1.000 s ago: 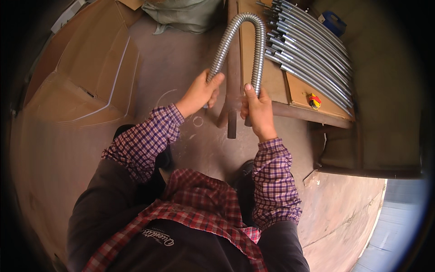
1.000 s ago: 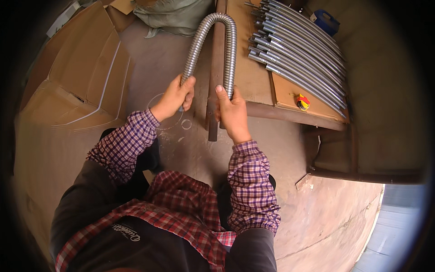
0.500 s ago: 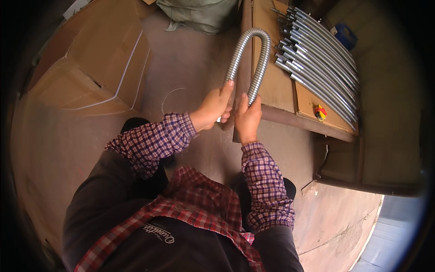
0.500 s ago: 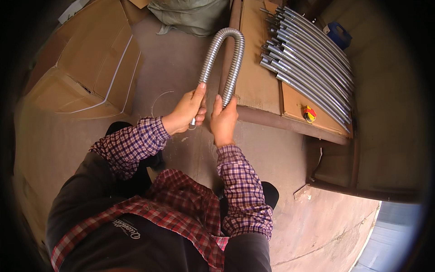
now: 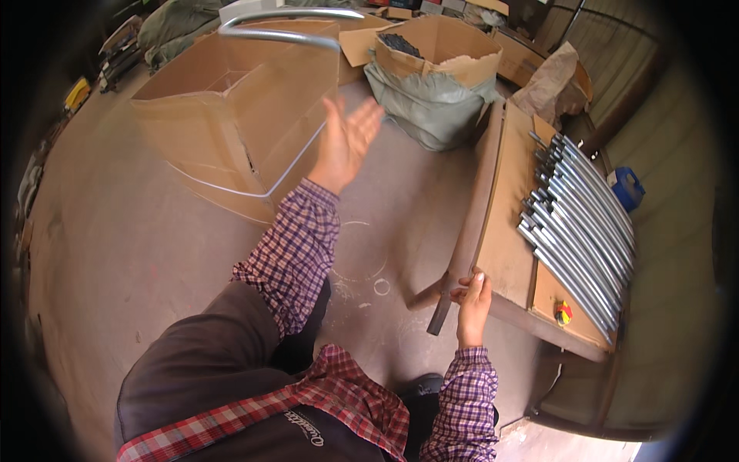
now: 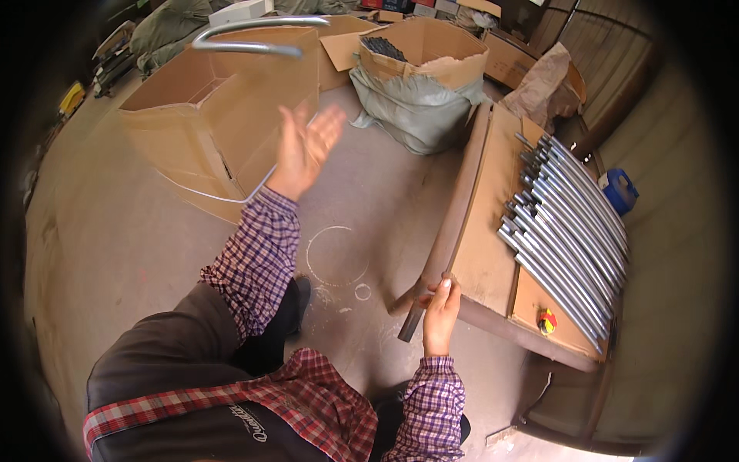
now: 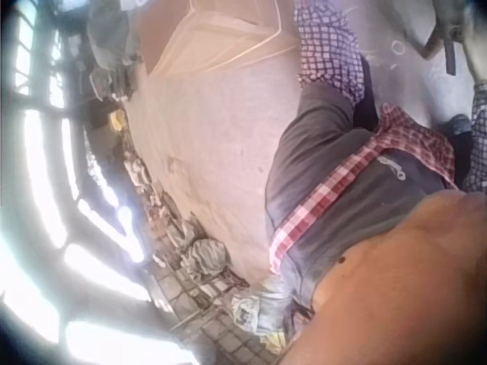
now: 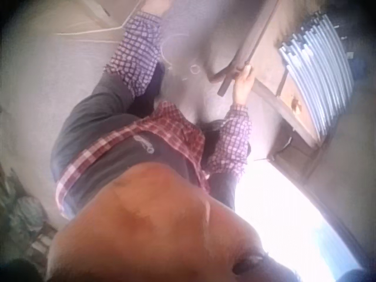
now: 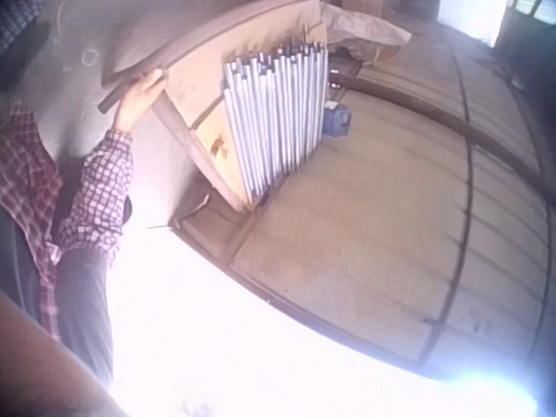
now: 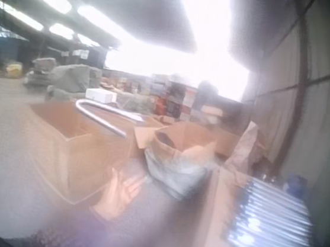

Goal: The person repeatedly bends flexible metal tubes into U-shapes using a wooden jig on a workbench. They pick up each tube, bend it, and place it back on the bench, continuing this process for multiple tubes.

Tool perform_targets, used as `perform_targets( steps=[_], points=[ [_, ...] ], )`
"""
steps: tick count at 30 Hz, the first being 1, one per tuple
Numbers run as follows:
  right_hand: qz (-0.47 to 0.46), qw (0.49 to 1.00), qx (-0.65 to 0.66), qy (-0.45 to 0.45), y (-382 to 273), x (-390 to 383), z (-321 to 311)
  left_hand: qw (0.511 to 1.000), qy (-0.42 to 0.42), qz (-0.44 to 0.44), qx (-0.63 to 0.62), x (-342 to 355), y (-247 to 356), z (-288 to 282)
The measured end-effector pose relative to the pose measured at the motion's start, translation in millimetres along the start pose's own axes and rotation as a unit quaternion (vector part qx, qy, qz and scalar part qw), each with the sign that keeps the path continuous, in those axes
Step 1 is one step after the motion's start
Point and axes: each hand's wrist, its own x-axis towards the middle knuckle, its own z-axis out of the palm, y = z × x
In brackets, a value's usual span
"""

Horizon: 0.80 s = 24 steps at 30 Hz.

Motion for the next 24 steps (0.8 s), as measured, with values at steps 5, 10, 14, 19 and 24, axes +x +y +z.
perform_targets(
  steps=[5,10,14,19,24],
  points=[
    [0.011,0.999,0.004,-0.042,9,8,13,0.931,-0.029,-0.264,0.249,-28,-69,-26],
    [-0.009,0.996,-0.065,-0.06,-1,7,19,0.892,-0.154,-0.251,0.344,-47,-118,-1],
    [-0.009,0.99,-0.126,-0.061,-2,6,17,0.84,-0.216,-0.17,0.468,-64,-157,4],
    [-0.137,0.958,-0.242,-0.07,0,10,7,0.768,-0.243,-0.04,0.592,-98,-191,19],
    [-0.045,0.877,-0.447,-0.172,-23,0,-30,0.705,-0.32,0.109,0.624,-116,-228,66]
  ],
)
